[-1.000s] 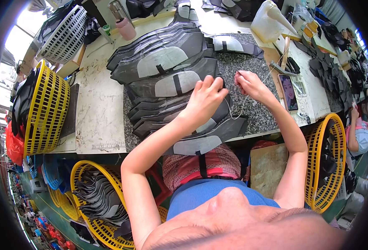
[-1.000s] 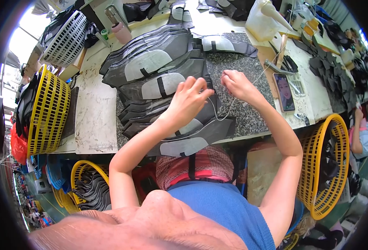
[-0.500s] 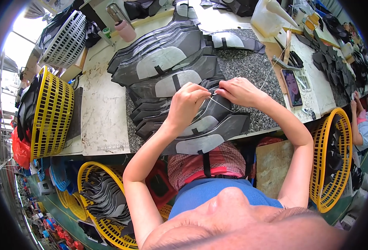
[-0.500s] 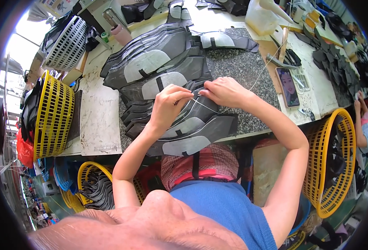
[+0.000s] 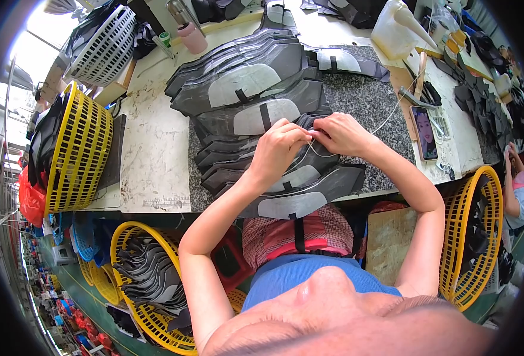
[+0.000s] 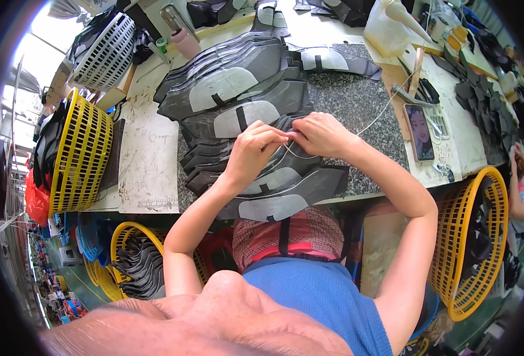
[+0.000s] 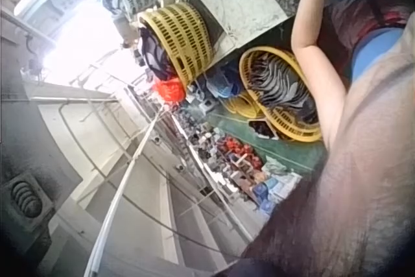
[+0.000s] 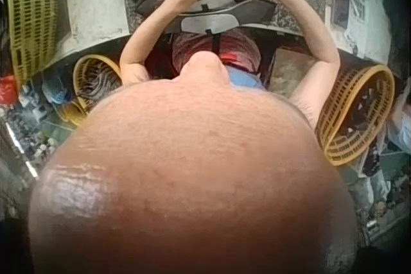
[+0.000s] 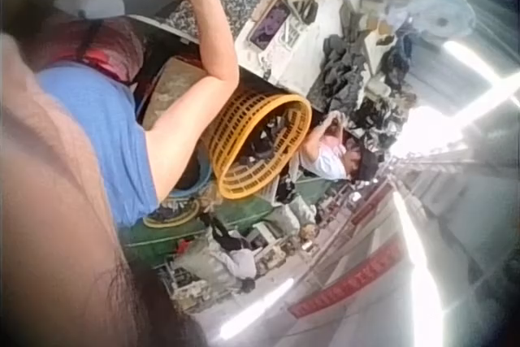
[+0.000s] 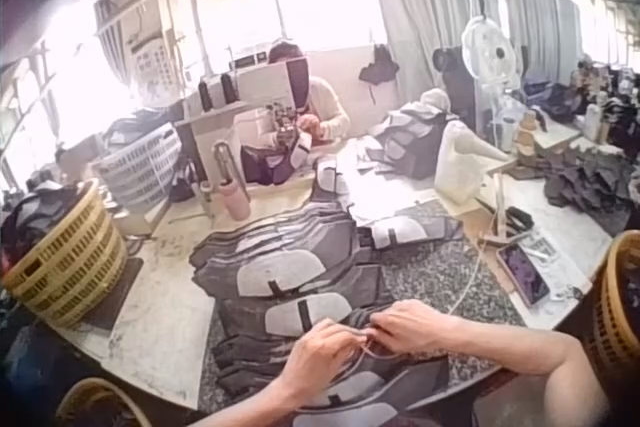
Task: Applying adhesive or primer to shoe upper components using a brush and placing them in baskets.
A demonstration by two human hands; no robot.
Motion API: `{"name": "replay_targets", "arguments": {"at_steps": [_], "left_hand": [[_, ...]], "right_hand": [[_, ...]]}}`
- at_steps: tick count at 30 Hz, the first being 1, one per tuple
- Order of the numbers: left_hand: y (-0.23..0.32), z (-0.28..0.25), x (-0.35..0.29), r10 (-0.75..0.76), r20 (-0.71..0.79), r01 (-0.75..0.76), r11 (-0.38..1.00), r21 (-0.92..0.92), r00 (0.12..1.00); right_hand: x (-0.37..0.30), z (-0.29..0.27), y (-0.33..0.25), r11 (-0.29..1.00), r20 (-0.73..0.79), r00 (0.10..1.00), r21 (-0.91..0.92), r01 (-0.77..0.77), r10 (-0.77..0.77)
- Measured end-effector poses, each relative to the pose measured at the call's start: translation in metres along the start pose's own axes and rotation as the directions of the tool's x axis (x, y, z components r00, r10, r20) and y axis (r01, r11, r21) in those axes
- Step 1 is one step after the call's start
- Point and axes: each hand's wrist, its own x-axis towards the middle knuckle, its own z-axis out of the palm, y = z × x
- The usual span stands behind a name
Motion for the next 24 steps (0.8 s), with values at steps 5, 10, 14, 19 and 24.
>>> {"name": "replay_targets", "arguments": {"at_steps": [5,10,14,19,24], "left_hand": [[0.016,-0.011,-0.010,-0.181,0.030,0.183,0.973,-0.141,0.983],[0.039,-0.031,-0.037,-0.108,0.011,0.109,0.991,-0.084,0.994],[0.048,-0.052,-0.070,-0.124,0.101,0.126,0.992,-0.019,0.987],[0.059,-0.089,-0.104,-0.248,0.209,0.291,0.932,-0.214,0.946],[0.038,-0.119,-0.123,-0.363,0.078,0.372,0.911,-0.178,0.928]], "right_hand": [[-0.007,-0.012,-0.008,0.969,-0.149,0.973,0.200,-0.147,0.178],[-0.030,-0.023,-0.062,0.826,0.103,0.995,0.562,-0.049,-0.011],[-0.039,-0.019,-0.071,0.883,-0.019,0.997,0.466,-0.053,0.070],[-0.050,-0.023,-0.070,0.852,0.019,0.997,0.517,-0.079,0.081],[-0.058,-0.020,-0.121,0.713,0.140,0.978,0.701,0.012,-0.154]]}}
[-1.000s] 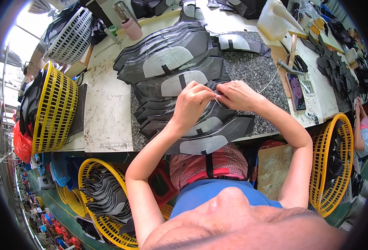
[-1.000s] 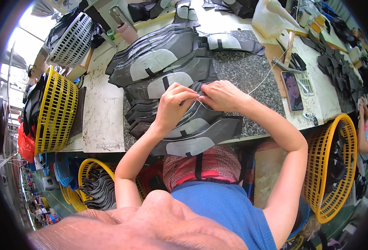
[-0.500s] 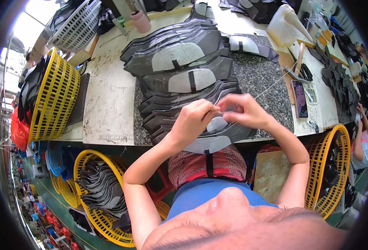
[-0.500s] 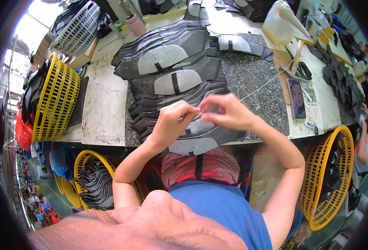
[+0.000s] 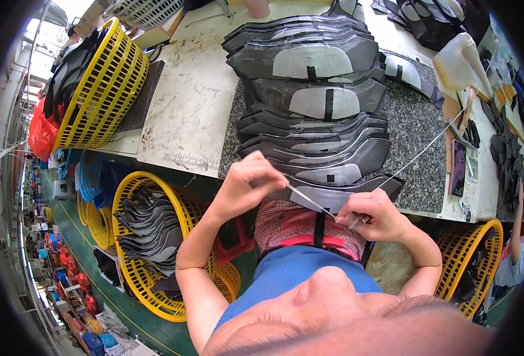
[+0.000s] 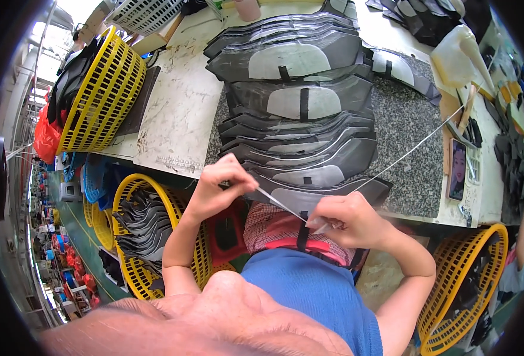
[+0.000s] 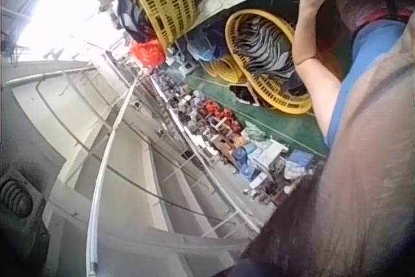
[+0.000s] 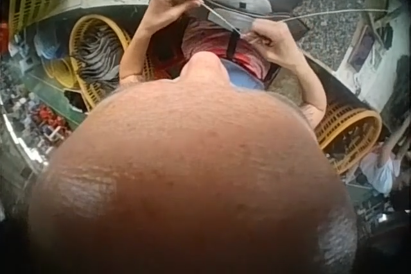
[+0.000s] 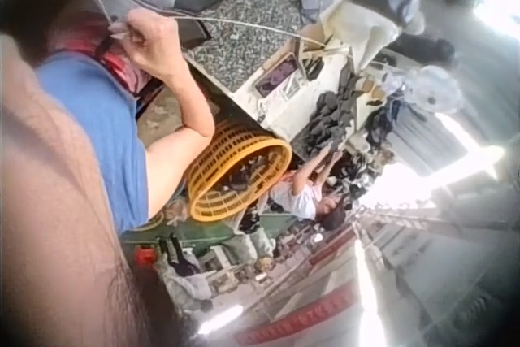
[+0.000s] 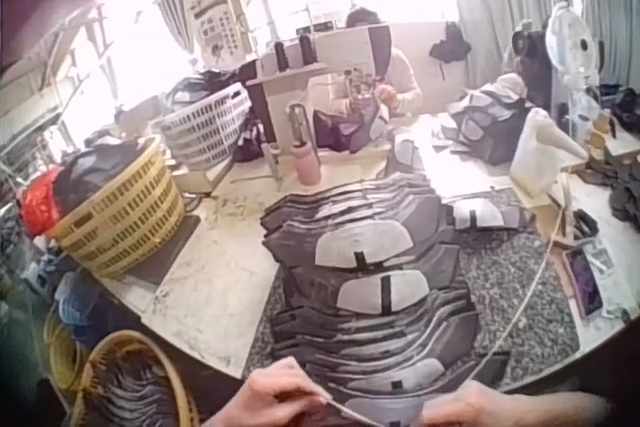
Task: Applying adhesive or primer to shoe upper components using a brush and placing them in baskets.
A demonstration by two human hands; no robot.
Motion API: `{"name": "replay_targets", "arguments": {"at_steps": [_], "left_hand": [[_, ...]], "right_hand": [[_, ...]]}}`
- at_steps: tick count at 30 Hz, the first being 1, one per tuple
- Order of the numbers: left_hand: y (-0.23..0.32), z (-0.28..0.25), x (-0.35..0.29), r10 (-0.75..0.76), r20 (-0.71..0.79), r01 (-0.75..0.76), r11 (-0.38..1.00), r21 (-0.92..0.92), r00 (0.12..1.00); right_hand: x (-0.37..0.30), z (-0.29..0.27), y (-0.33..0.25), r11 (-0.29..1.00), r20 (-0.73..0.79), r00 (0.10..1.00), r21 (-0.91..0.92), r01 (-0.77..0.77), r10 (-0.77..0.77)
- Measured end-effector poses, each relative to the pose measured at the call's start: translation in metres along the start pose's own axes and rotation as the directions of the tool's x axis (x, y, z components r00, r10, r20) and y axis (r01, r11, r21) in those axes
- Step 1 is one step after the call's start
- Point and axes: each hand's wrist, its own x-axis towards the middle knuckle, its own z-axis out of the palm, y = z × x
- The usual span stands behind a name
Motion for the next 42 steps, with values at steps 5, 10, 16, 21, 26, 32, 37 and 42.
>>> {"name": "replay_targets", "arguments": {"at_steps": [5,10,16,21,26,32,37,42], "left_hand": [[-0.022,0.017,0.022,-0.184,-0.285,0.209,0.976,0.060,0.941],[-0.035,0.027,0.034,-0.126,-0.375,0.235,0.936,0.262,0.918],[-0.031,0.022,0.041,-0.211,-0.356,0.333,0.884,0.327,0.910],[-0.012,0.028,0.059,-0.066,-0.348,0.267,0.778,0.569,0.935],[0.014,0.090,0.079,0.294,-0.070,-0.219,0.832,0.510,0.953],[0.006,0.103,0.089,0.280,0.062,-0.247,0.694,0.677,0.958],[0.004,0.101,0.096,0.302,0.122,-0.295,0.635,0.714,0.945],[0.006,0.103,0.097,0.296,0.146,-0.304,0.606,0.735,0.944]], "right_hand": [[0.031,-0.013,0.036,0.979,-0.465,0.870,-0.033,-0.200,0.162],[0.046,-0.021,0.059,0.956,-0.549,0.820,-0.120,-0.269,0.162],[0.058,-0.033,0.078,0.913,-0.559,0.819,-0.253,-0.320,0.132],[0.063,-0.037,0.082,0.899,-0.571,0.813,-0.289,-0.329,0.114],[0.063,-0.040,0.086,0.917,-0.544,0.829,-0.254,-0.309,0.129],[0.040,-0.073,0.098,0.944,-0.509,0.838,-0.135,-0.302,0.195],[0.050,-0.081,0.106,0.915,-0.547,0.835,-0.307,-0.260,0.054],[0.058,-0.080,0.110,0.788,-0.508,0.859,-0.554,-0.268,-0.066]]}}
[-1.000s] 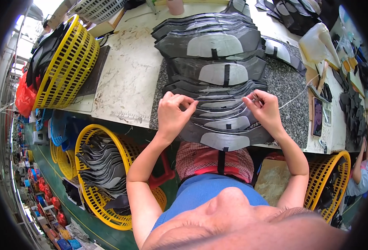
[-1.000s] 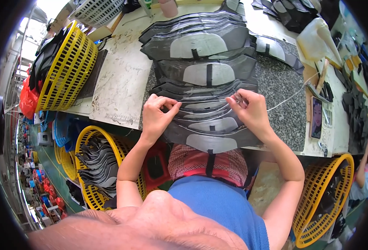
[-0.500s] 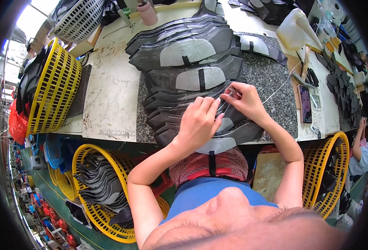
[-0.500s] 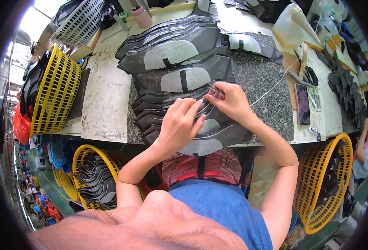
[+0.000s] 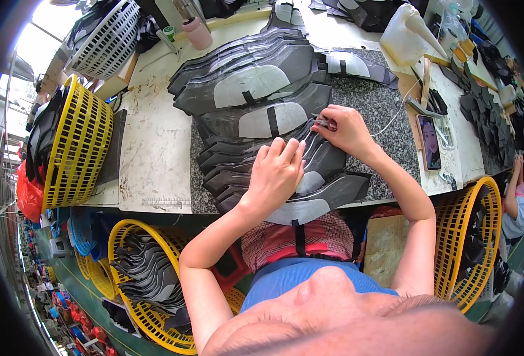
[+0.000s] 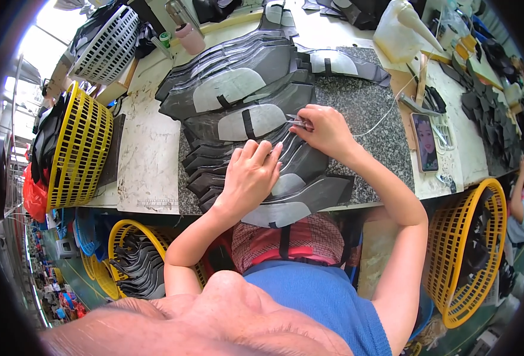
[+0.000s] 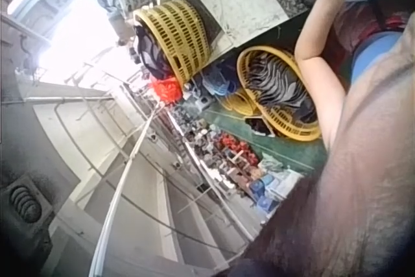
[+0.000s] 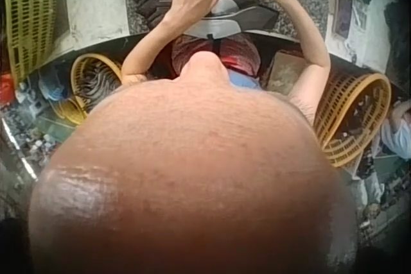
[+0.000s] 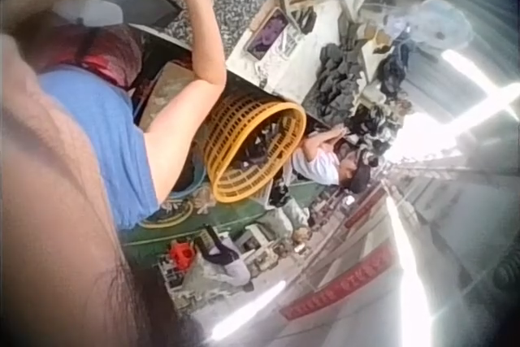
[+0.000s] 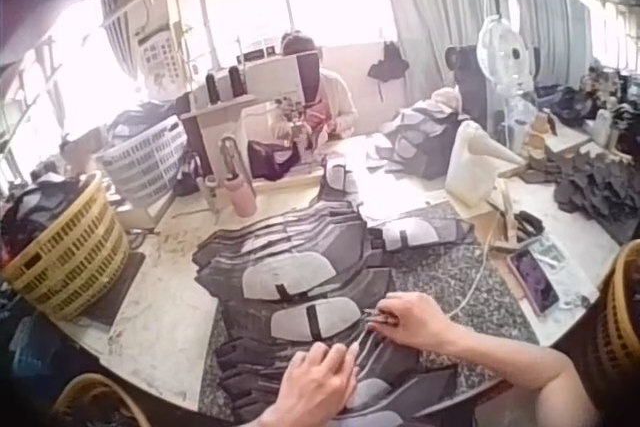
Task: Applying adhesive or primer to shoe upper components using a brush and placing them in baskets.
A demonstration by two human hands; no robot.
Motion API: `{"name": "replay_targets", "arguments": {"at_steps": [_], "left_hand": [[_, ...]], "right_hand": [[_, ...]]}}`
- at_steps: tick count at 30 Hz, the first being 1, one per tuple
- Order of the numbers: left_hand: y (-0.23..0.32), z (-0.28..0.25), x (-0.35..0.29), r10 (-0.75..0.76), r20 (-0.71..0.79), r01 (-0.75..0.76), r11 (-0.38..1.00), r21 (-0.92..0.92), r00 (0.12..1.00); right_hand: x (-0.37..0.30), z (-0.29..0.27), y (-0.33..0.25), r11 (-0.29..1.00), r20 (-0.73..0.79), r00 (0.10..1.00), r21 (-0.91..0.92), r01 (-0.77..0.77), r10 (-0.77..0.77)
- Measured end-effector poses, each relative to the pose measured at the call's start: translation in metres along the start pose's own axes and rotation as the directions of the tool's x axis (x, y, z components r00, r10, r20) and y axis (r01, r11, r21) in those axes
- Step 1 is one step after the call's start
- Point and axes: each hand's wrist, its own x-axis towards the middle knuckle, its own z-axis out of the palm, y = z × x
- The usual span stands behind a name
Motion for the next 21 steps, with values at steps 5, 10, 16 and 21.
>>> {"name": "replay_targets", "arguments": {"at_steps": [5,10,16,21], "left_hand": [[0.000,0.000,0.008,0.000,0.048,-0.003,0.998,0.068,0.999],[-0.003,0.004,0.006,-0.014,0.018,0.012,0.996,0.089,1.000],[0.003,0.003,0.001,-0.050,-0.033,0.052,0.997,0.053,0.998],[0.003,0.001,-0.008,-0.051,-0.075,0.050,0.998,-0.024,0.996]], "right_hand": [[-0.002,-0.004,-0.011,0.999,-0.114,0.993,-0.037,0.024,-0.028],[-0.019,-0.039,-0.030,0.955,0.175,0.956,0.137,-0.261,0.236],[-0.022,-0.019,-0.009,0.966,0.172,0.952,-0.100,-0.240,0.254],[-0.010,-0.013,-0.010,0.948,0.217,0.925,-0.128,-0.290,0.312]]}}
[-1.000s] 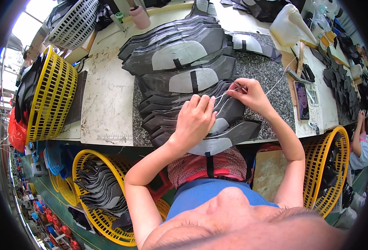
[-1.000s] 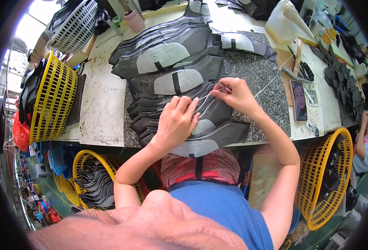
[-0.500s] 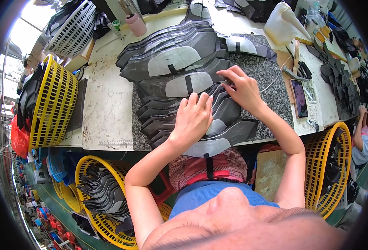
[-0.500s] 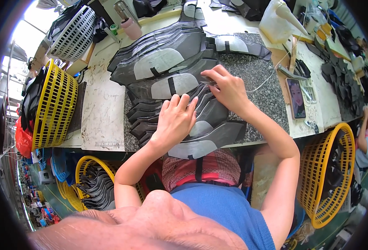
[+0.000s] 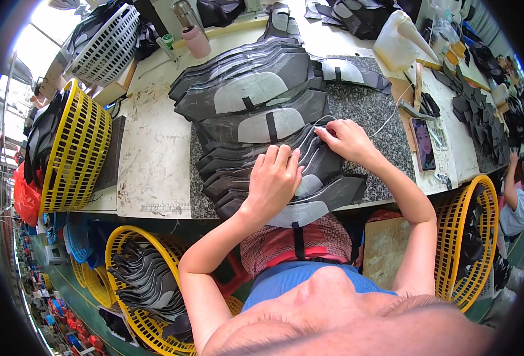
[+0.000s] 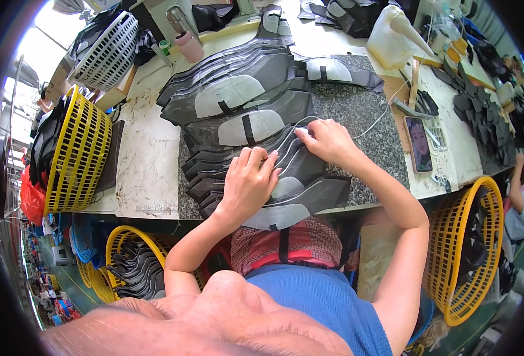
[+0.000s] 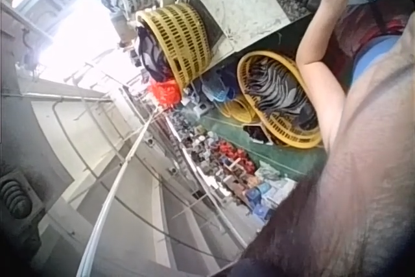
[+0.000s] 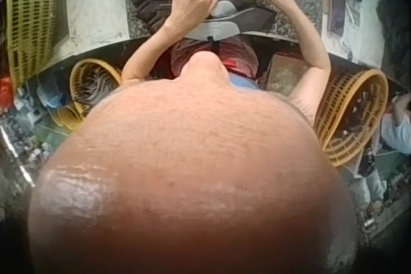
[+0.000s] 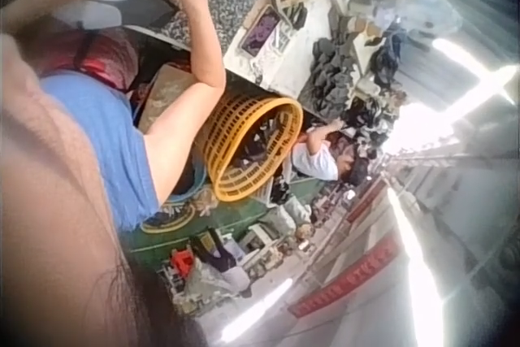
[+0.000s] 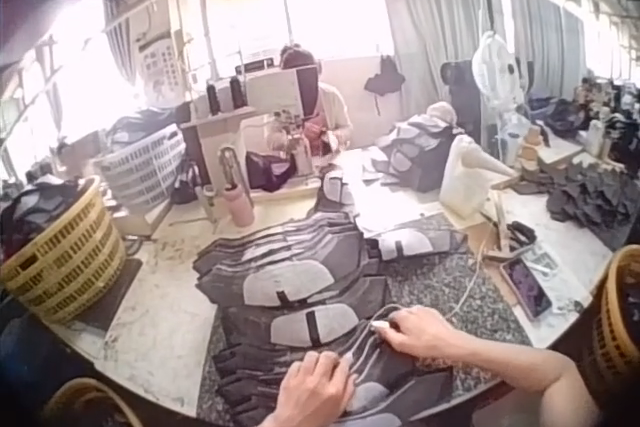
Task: Applying adhesive or primer to shoe upper components using a brush and placing them in baskets.
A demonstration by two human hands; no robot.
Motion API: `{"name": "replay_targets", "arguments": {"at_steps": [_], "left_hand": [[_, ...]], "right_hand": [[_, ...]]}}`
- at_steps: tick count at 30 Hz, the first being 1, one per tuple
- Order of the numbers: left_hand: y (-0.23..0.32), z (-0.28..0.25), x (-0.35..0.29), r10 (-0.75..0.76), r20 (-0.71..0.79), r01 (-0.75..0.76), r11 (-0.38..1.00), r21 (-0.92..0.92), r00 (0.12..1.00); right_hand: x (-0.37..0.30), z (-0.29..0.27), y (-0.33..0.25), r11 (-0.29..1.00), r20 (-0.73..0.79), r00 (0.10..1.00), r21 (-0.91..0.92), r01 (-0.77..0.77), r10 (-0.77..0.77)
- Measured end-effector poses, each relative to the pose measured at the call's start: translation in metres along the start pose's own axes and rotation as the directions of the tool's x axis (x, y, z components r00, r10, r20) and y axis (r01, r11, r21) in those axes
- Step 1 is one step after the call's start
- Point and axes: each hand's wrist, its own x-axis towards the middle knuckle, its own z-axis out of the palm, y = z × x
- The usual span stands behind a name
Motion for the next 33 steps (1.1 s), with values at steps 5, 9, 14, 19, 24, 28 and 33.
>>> {"name": "replay_targets", "arguments": {"at_steps": [5,9,14,19,24,28,33], "left_hand": [[-0.003,-0.001,-0.006,0.006,-0.052,-0.009,0.998,-0.064,0.999],[-0.006,0.002,-0.009,0.028,-0.092,-0.036,0.996,-0.086,0.995],[-0.006,0.002,-0.010,0.036,-0.096,-0.042,0.997,-0.067,0.995],[-0.007,0.002,-0.011,0.037,-0.101,-0.046,0.995,-0.088,0.994],[-0.007,0.003,-0.011,0.040,-0.105,-0.049,0.995,-0.084,0.994],[-0.006,0.003,-0.010,0.036,-0.099,-0.044,0.996,-0.072,0.994],[-0.005,0.003,-0.011,0.029,-0.112,-0.039,0.996,-0.083,0.993]], "right_hand": [[-0.002,0.000,0.001,0.998,-0.021,1.000,0.069,0.013,-0.011],[0.002,-0.001,-0.002,0.996,-0.006,1.000,0.085,0.002,-0.002],[0.006,0.008,-0.007,0.994,-0.077,0.993,0.052,0.092,-0.087],[0.008,0.014,0.002,0.991,-0.175,0.976,0.017,0.136,-0.131],[0.004,-0.004,0.014,0.992,-0.059,0.998,0.123,0.034,-0.027],[0.006,0.002,0.010,0.999,-0.035,0.999,-0.003,0.040,-0.040],[0.009,0.004,0.009,0.999,-0.020,0.999,0.017,0.040,-0.040]]}}
